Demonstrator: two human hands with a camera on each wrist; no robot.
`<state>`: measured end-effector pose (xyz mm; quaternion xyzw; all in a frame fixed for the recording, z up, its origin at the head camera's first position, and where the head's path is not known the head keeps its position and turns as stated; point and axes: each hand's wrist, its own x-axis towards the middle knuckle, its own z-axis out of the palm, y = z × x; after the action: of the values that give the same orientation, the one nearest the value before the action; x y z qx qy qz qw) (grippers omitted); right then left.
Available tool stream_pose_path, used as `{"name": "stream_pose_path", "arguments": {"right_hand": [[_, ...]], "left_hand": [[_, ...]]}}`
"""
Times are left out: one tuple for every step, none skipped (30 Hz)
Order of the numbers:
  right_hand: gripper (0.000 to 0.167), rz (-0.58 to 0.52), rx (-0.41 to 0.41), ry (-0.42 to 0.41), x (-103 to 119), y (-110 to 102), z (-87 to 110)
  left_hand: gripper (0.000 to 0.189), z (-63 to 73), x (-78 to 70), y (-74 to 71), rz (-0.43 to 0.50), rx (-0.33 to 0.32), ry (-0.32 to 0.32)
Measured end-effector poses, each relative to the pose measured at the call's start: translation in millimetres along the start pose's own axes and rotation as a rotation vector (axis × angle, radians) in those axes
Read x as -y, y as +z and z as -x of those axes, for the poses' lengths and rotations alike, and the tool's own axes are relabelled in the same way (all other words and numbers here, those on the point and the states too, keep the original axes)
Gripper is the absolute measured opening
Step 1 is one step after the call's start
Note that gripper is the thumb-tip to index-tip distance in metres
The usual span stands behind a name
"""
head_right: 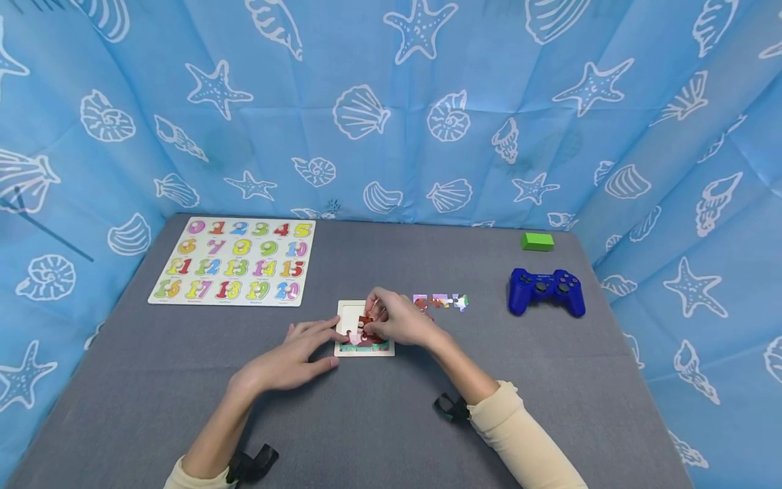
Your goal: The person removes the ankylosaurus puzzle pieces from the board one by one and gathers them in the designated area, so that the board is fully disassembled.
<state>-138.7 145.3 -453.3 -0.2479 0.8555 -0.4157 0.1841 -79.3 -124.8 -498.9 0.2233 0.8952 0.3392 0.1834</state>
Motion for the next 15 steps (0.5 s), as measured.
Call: {"name": "stream_pose_path", "arguments": {"right_hand": [[0.025,-0.024,-0.004,-0.003,-0.5,-1.0,0.3],[0.025,-0.046,-0.008,-0.004,-0.9,-2.0,0.7],[0.025,-0.07,-0.011,-0.002,-1.4,-3.1,1.0],[0.025,-0.089,-0.009,-0.004,-1.7,-4.6,1.6],[0.025,-0.108,-0.008,-0.004,-1.6,-6.5,2.8],[0.025,-0.126,-0.006,-0.002,-2.0,-8.6,4.1],[0.025,-0.139,-0.005,0.0,-1.7,-11.0,5.8],[0.025,-0.158,-0.005,0.005,-2.2,-13.3,7.6],[0.026,-0.182,-0.001,0.007,-3.1,-15.6,9.7],[0.026,-0.201,0.001,0.011,-4.0,-18.0,12.3],[0.026,-0.219,0.002,0.017,-5.5,-20.2,15.0],[0.026,-0.236,0.003,0.025,-7.0,-22.5,17.9],[0.027,-0.255,0.004,0.03,-8.6,-24.8,21.0],[0.027,-0.271,0.006,0.043,-10.4,-27.2,24.3],[0.028,-0.282,0.004,0.055,-12.3,-29.5,27.6]], "left_hand": [[0.038,-0.1,0.1,0.0,0.0,-0.001,0.0],[0.038,-0.2,0.3,0.1,0.0,-0.002,-0.001],[0.038,-0.3,0.5,0.1,0.0,-0.002,-0.002],[0.038,-0.5,0.7,0.1,-0.001,0.0,-0.004],[0.038,-0.6,0.9,0.3,0.0,-0.001,-0.004],[0.038,-0.7,1.0,0.4,0.002,-0.002,-0.004],[0.038,-0.8,1.1,0.5,0.002,-0.002,-0.006],[0.038,-1.0,1.2,0.7,0.001,-0.002,-0.007],[0.038,-1.1,1.2,0.7,0.0,-0.003,-0.008],[0.038,-1.2,1.1,0.8,-0.002,-0.003,-0.009],[0.038,-1.3,1.1,0.9,-0.004,-0.003,-0.011],[0.039,-1.3,0.9,0.9,-0.006,-0.004,-0.012],[0.039,-1.1,0.7,0.9,-0.008,-0.004,-0.013],[0.039,-0.9,0.3,0.8,-0.008,-0.004,-0.013],[0.039,-0.6,-0.1,0.7,-0.008,-0.004,-0.013]]}}
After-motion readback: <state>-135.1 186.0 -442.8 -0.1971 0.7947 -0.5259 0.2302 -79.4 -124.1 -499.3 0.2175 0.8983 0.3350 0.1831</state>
